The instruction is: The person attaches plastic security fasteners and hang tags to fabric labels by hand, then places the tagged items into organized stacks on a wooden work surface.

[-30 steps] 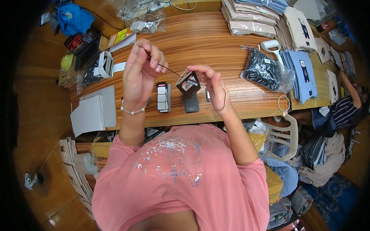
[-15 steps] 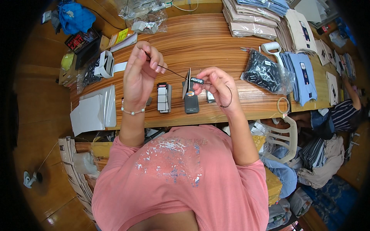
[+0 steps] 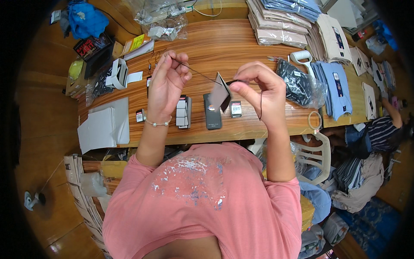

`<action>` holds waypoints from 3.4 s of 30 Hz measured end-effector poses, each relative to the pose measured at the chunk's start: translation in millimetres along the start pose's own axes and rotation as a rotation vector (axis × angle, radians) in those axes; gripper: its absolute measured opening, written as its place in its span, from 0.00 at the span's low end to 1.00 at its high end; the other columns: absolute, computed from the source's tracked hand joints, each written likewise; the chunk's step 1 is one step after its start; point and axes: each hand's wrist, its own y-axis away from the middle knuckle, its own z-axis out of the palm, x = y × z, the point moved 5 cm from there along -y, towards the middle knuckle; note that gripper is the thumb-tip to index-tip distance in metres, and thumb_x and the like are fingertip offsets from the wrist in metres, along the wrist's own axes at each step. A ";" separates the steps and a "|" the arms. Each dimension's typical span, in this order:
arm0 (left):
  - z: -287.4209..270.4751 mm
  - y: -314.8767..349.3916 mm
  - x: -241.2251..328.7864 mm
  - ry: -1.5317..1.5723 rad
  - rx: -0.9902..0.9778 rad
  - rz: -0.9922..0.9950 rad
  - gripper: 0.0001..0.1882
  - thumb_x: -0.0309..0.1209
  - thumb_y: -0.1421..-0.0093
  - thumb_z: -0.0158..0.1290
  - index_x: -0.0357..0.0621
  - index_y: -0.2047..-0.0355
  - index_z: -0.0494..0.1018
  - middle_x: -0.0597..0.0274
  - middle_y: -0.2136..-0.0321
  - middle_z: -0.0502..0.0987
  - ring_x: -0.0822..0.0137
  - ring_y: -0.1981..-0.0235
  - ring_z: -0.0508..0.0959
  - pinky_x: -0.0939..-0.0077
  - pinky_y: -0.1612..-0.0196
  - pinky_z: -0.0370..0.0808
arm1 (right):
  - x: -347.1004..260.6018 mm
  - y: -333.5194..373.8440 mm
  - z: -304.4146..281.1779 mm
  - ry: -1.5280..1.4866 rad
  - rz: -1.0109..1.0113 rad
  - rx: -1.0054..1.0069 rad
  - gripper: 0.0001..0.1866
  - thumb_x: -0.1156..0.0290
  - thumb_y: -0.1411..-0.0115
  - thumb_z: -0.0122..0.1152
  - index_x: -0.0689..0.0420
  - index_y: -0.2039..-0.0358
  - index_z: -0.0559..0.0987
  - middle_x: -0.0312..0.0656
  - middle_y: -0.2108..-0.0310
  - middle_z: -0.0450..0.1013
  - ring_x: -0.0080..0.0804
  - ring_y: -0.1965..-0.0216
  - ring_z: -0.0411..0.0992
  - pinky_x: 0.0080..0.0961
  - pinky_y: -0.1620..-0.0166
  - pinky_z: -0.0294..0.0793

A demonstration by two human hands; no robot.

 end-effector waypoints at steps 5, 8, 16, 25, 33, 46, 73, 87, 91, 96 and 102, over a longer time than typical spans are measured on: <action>-3.8 4.2 -1.0 -0.123 -0.045 0.026 0.05 0.32 0.38 0.43 0.44 0.66 0.64 0.63 0.69 0.70 0.76 0.71 0.68 0.81 0.67 0.68 | -15.2 -7.8 -1.4 0.081 0.029 -0.038 0.07 0.79 0.56 0.65 0.63 0.77 0.74 0.37 0.77 0.70 0.20 0.74 0.67 0.15 0.69 0.65; 0.2 7.7 -1.8 -0.206 -0.074 0.023 0.05 0.32 0.39 0.44 0.44 0.66 0.64 0.62 0.69 0.68 0.75 0.72 0.67 0.81 0.68 0.66 | -20.4 -12.7 -6.0 -0.030 0.118 0.066 0.06 0.78 0.53 0.63 0.62 0.77 0.73 0.34 0.79 0.69 0.16 0.75 0.65 0.12 0.71 0.63; 12.5 11.2 -2.7 -0.220 -0.051 0.000 0.05 0.31 0.39 0.44 0.43 0.66 0.64 0.61 0.70 0.69 0.76 0.74 0.66 0.81 0.69 0.67 | -9.0 -13.0 1.7 -0.141 0.263 0.031 0.07 0.77 0.52 0.63 0.61 0.77 0.72 0.31 0.80 0.68 0.13 0.77 0.64 0.10 0.74 0.60; 25.7 7.9 -11.5 -0.067 -0.201 -0.114 0.07 0.31 0.39 0.45 0.43 0.64 0.64 0.64 0.78 0.68 0.76 0.77 0.66 0.81 0.70 0.66 | -0.7 -11.8 1.2 -0.376 0.311 0.072 0.06 0.75 0.48 0.58 0.61 0.76 0.70 0.44 0.75 0.73 0.21 0.78 0.68 0.15 0.72 0.68; 32.4 2.3 -13.4 -0.170 -0.201 -0.130 0.08 0.28 0.43 0.51 0.39 0.64 0.67 0.61 0.75 0.74 0.72 0.74 0.75 0.83 0.69 0.74 | 4.8 -11.9 -0.9 -0.497 0.332 0.087 0.04 0.77 0.46 0.56 0.61 0.71 0.71 0.46 0.74 0.73 0.23 0.79 0.70 0.15 0.73 0.70; 29.7 1.3 -5.9 -0.192 -0.137 0.002 0.07 0.24 0.45 0.52 0.36 0.66 0.69 0.55 0.71 0.77 0.70 0.71 0.77 0.81 0.65 0.75 | 6.7 -13.5 -3.3 -0.774 0.311 0.036 0.09 0.78 0.46 0.55 0.61 0.64 0.70 0.49 0.68 0.72 0.31 0.70 0.74 0.21 0.67 0.77; 60.2 -2.9 -11.2 -0.582 -0.221 -0.017 0.05 0.21 0.49 0.55 0.38 0.71 0.73 0.68 0.73 0.74 0.80 0.71 0.73 0.88 0.66 0.70 | -6.2 -17.4 -4.0 -0.537 0.193 0.129 0.06 0.82 0.48 0.56 0.61 0.74 0.68 0.45 0.75 0.73 0.29 0.77 0.73 0.20 0.72 0.72; 61.3 -5.3 -12.3 -0.504 -0.266 0.014 0.05 0.24 0.50 0.57 0.36 0.73 0.74 0.66 0.77 0.76 0.79 0.74 0.75 0.88 0.70 0.71 | 2.7 -13.4 3.3 -0.608 0.258 0.091 0.06 0.81 0.48 0.56 0.60 0.74 0.68 0.44 0.74 0.72 0.26 0.77 0.71 0.19 0.72 0.71; 61.8 -4.3 -11.1 -0.480 -0.281 -0.023 0.07 0.18 0.52 0.57 0.36 0.71 0.72 0.64 0.74 0.76 0.76 0.71 0.76 0.85 0.65 0.73 | 0.2 -10.8 8.5 -0.625 0.251 0.107 0.06 0.81 0.47 0.56 0.60 0.74 0.67 0.44 0.74 0.71 0.26 0.77 0.70 0.18 0.72 0.71; 62.2 -1.1 -9.0 -0.400 -0.274 -0.024 0.07 0.18 0.53 0.57 0.37 0.71 0.72 0.63 0.74 0.76 0.76 0.72 0.76 0.85 0.66 0.74 | -6.6 -8.1 13.8 -0.596 0.214 0.130 0.07 0.82 0.48 0.56 0.59 0.74 0.67 0.44 0.74 0.71 0.25 0.77 0.70 0.18 0.72 0.70; 62.3 1.5 -6.5 -0.393 -0.285 0.026 0.10 0.18 0.53 0.57 0.37 0.69 0.72 0.64 0.73 0.75 0.76 0.71 0.75 0.85 0.66 0.74 | -12.2 -5.5 19.1 -0.604 0.188 0.130 0.07 0.82 0.48 0.56 0.60 0.74 0.66 0.44 0.74 0.71 0.25 0.77 0.70 0.18 0.73 0.70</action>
